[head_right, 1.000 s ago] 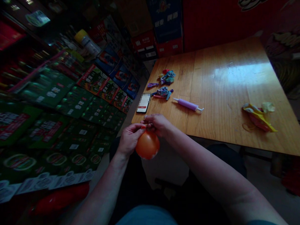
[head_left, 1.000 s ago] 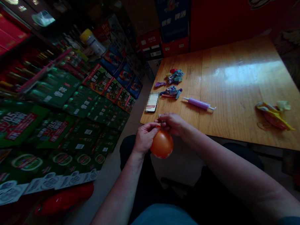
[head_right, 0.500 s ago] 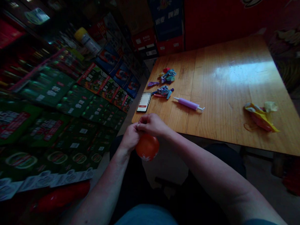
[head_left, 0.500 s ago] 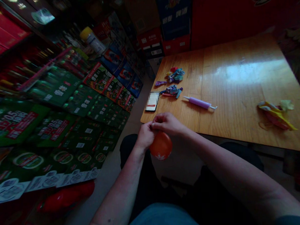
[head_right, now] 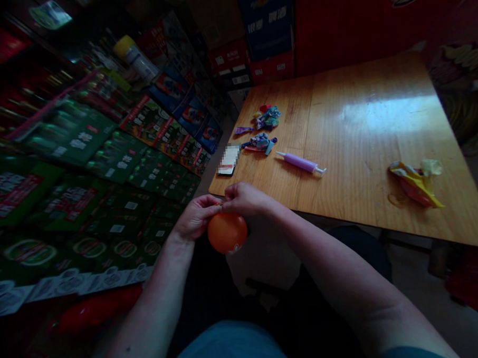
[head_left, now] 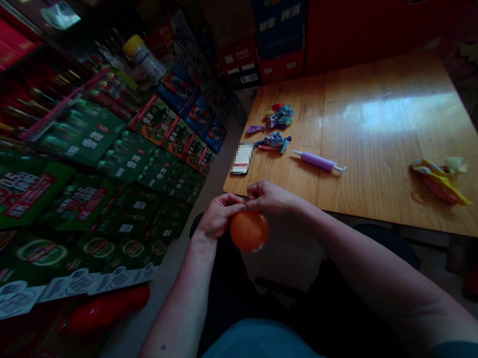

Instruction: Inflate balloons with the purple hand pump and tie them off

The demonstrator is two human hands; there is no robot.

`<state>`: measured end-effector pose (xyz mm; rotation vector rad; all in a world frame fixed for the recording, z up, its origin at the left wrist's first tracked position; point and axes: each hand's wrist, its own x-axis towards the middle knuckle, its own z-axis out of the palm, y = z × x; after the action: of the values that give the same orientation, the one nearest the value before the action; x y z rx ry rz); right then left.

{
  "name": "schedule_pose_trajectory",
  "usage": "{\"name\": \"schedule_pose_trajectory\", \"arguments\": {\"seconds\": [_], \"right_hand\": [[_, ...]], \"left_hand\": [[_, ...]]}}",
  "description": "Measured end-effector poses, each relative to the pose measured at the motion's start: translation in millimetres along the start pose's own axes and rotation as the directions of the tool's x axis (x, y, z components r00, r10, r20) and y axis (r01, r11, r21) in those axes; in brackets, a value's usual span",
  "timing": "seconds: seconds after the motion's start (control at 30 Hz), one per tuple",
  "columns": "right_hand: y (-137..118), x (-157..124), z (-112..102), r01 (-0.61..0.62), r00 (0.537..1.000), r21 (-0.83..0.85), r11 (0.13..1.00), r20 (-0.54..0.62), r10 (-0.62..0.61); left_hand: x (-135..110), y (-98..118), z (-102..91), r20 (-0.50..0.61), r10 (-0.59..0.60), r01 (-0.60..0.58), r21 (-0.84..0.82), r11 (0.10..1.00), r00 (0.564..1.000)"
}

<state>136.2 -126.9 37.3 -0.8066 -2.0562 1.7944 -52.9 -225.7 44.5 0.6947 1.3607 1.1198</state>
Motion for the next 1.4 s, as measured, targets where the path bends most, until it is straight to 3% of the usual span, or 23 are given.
{"name": "schedule_pose_trajectory", "arguments": {"seconds": [0.17,0.3,0.43,0.53,0.7,0.83,1.0,1.17,1.23,1.3,1.37,1.4], "right_hand": [[0,3,5,-0.002,1.000,-0.037,0.999,0.016,0.003],[3,6,10,0.063,0.990,-0.217,0.974,-0.110,-0.088],[6,8,14,0.087,0.966,-0.311,0.947,-0.205,-0.156],[5,8,14,0.090,0.937,-0.324,0.942,-0.293,-0.190],[5,7,12,0.113,0.891,-0.278,0.954,-0.397,-0.221],[10,8,13,0.111,0.884,-0.279,0.954,-0.410,-0.223],[15,8,17,0.144,0.857,-0.340,0.929,-0.426,-0.288],[13,6,21,0.171,0.837,-0.391,0.904,-0.426,-0.342],[10,7,22,0.170,0.846,-0.348,0.922,-0.429,-0.317],[7,7,22,0.158,0.868,-0.192,0.969,-0.441,-0.229],[5,9,18,0.127,0.900,0.141,0.982,-0.432,-0.055],[3,9,15,0.104,0.916,0.348,0.932,-0.398,0.047]], "left_hand": [[1,3,-8.5,0.023,-0.092,0.093,-0.006,0.996,0.995],[5,-2,-8.9,-0.033,-0.070,0.070,-0.010,0.997,0.997],[8,-6,5.2,-0.104,0.021,-0.020,0.011,1.000,0.994],[10,-7,21.2,-0.223,0.143,-0.148,-0.003,0.989,0.964],[14,-13,38.5,-0.347,0.122,-0.164,-0.094,0.982,0.930],[13,-16,41.2,-0.360,0.215,-0.245,-0.041,0.969,0.908],[12,-7,38.2,-0.299,0.127,-0.142,-0.028,0.989,0.946],[13,-8,41.6,-0.369,0.218,-0.248,-0.034,0.968,0.903],[15,-15,44.3,-0.392,0.282,-0.317,-0.028,0.948,0.876],[19,-22,45.4,-0.394,0.344,-0.384,-0.025,0.923,0.852],[24,-28,44.4,-0.394,0.378,-0.422,-0.027,0.906,0.838],[27,-30,43.2,-0.392,0.385,-0.429,-0.027,0.903,0.835]]}}
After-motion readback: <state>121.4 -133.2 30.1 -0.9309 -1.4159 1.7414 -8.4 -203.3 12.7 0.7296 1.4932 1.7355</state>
